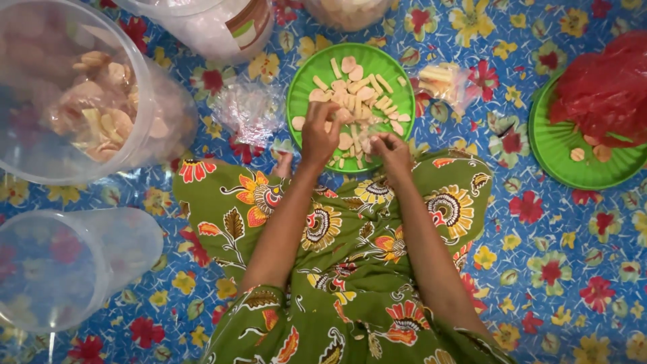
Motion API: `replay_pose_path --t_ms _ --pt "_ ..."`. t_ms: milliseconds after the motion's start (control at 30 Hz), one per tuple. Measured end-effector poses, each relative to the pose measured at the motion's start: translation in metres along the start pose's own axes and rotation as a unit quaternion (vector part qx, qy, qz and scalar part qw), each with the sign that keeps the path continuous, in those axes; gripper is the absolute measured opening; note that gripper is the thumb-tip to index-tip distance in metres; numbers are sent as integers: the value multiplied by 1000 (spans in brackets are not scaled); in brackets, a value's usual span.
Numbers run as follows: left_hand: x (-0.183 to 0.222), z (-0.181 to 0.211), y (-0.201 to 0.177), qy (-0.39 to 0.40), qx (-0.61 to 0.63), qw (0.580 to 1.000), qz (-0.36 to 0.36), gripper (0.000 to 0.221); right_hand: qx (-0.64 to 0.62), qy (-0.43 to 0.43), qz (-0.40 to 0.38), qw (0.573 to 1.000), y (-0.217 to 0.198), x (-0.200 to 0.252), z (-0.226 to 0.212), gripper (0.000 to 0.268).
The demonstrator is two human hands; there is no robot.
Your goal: Bagging small slices of food from a plate into plastic bags
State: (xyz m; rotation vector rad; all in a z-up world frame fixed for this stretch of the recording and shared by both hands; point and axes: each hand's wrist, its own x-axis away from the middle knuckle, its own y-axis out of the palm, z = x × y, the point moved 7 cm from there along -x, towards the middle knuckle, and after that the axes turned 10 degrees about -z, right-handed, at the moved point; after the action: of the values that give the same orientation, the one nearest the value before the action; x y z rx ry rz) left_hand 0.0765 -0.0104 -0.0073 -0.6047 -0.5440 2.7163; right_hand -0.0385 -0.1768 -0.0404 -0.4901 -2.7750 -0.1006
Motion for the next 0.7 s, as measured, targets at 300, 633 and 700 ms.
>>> replay_pose_path --t_ms 300,633,700 --pt "14 3 44 10 15 990 -137 16 87 -47 -27 995 13 -6 -3 8" --pt "6 18 26 40 -10 994 -106 7 72 -57 20 996 9 -2 -16 9" --pt "-2 58 5 72 -45 992 -97 10 37 -118 34 992 6 0 -24 16"
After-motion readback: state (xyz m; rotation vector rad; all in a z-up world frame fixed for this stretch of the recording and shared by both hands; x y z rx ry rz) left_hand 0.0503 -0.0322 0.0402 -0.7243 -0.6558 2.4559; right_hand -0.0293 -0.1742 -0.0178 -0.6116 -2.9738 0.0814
